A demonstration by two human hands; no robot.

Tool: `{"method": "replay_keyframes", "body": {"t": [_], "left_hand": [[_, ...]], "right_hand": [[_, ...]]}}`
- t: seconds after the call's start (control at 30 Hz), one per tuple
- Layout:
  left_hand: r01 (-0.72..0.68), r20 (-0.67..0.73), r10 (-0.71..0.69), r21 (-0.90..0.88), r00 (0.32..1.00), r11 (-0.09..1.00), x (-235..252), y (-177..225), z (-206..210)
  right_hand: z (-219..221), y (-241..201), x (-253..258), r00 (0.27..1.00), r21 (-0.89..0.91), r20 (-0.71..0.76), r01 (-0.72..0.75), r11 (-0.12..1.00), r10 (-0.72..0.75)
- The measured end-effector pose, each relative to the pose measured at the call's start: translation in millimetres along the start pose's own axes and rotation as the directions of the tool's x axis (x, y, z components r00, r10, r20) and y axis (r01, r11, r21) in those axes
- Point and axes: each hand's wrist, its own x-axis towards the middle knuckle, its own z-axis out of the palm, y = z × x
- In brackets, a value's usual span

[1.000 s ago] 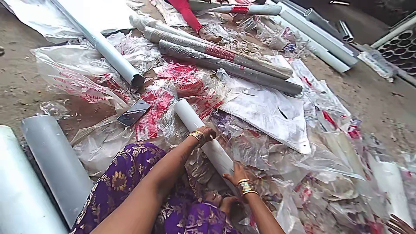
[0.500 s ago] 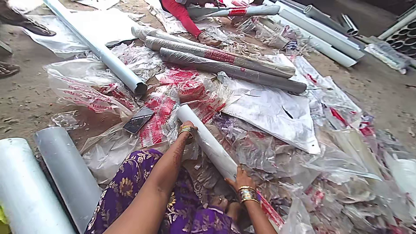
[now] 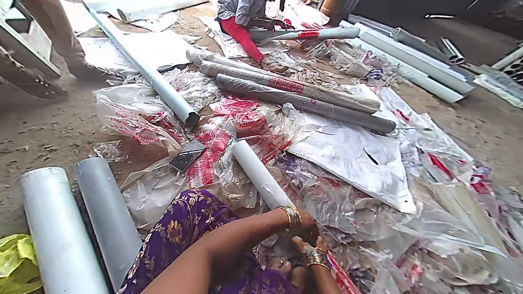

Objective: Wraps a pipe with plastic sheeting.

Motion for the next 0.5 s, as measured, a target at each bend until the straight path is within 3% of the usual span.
{"method": "replay_keyframes", "body": {"t": [0.07,0.17,0.23,0.3,0.37,0.4,0.43,0.5], "left_hand": [[0.153,-0.117,-0.152,-0.005,0.981,0.988,-7.0,-9.2,-11.7],[0.43,-0.404,-0.453,-0.151,0.795,0.89,-37.1,-72.3,-39.3],[0.452,-0.542,-0.609,-0.408,0.579,0.793,-63.1,-120.8,-49.2],[0.367,-0.593,-0.747,-0.651,0.3,0.664,-85.6,-147.7,-54.0],[0.347,-0.6,-0.795,-0.728,0.095,0.591,-97.0,-163.3,-55.8],[0.364,-0.6,-0.799,-0.734,0.05,0.574,-98.1,-168.5,-55.4],[0.388,-0.597,-0.801,-0.728,0.047,0.565,-97.4,-171.7,-54.1],[0.428,-0.597,-0.791,-0.685,0.132,0.589,-92.3,-179.2,-48.6]], "right_hand": [[-2.5,-6.1,1.7,0.998,-0.209,0.056,0.033,0.977,-0.022],[-6.0,-15.3,1.3,0.997,-0.317,0.075,0.054,0.947,-0.032],[-6.5,-14.2,2.9,0.997,-0.303,0.067,0.053,0.951,-0.034],[-6.3,-13.0,4.3,0.997,-0.293,0.07,0.057,0.954,-0.038],[-7.1,-12.8,3.7,0.996,-0.274,0.078,0.063,0.96,-0.043],[-7.6,-12.5,3.1,0.996,-0.273,0.078,0.066,0.96,-0.047],[-7.9,-12.3,2.7,0.996,-0.277,0.076,0.066,0.959,-0.047],[-7.6,-12.1,2.4,0.996,-0.287,0.072,0.063,0.956,-0.044]]}}
